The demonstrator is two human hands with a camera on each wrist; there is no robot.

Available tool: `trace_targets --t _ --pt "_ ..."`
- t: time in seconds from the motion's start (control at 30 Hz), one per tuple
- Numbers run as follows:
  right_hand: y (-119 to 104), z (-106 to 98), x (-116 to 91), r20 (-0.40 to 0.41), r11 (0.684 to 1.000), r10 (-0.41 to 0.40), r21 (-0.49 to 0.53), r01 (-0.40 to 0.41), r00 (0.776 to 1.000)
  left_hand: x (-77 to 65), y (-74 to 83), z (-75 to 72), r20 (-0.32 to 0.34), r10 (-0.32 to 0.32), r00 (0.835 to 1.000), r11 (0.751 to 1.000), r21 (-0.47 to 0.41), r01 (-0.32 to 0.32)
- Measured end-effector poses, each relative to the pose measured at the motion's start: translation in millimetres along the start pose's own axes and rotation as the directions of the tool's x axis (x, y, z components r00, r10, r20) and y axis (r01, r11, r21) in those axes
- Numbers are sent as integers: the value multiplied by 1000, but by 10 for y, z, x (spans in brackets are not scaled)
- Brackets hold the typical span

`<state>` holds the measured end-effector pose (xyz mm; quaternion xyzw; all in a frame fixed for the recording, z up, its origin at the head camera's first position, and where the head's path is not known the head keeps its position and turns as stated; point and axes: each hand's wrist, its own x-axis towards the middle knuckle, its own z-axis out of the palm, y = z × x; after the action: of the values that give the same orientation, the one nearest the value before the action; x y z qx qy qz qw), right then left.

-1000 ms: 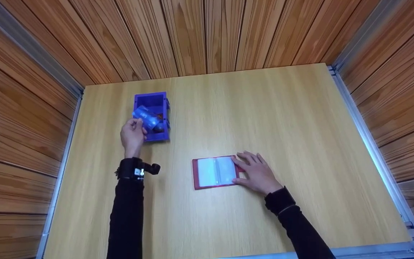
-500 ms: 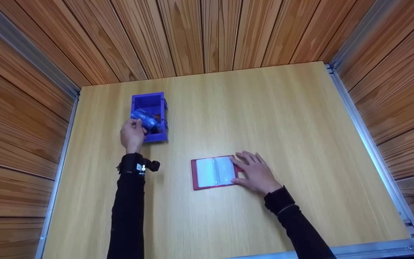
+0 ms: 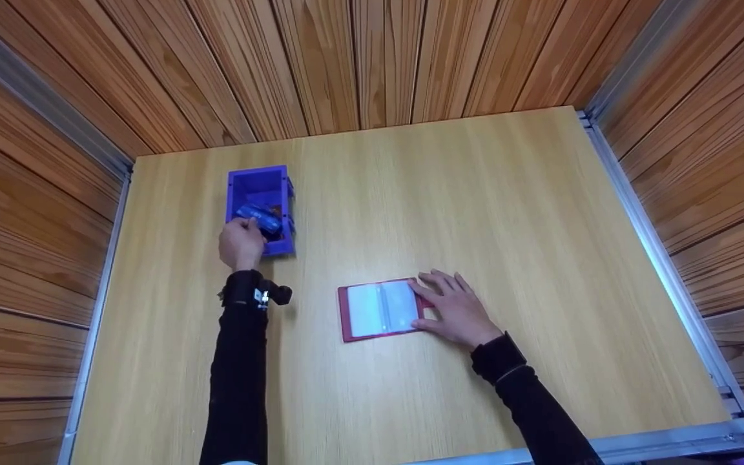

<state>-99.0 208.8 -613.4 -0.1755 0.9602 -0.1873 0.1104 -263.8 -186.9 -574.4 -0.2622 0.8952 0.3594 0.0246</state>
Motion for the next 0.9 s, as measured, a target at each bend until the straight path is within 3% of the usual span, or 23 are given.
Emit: trace_targets --t 0.3,0.7,0.9 --pt "-10 -14 5 -2 1000 -9 2 9 1000 9 -7 4 28 -30 999 994 102 27" --pt "7 14 17 -2 1000 4 -22 -4 1000 45 57 3 42 -44 998 962 270 31" --pt "2 15 19 -5 1000 1 -23 -1 1000 50 70 13 43 -35 998 953 302 21"
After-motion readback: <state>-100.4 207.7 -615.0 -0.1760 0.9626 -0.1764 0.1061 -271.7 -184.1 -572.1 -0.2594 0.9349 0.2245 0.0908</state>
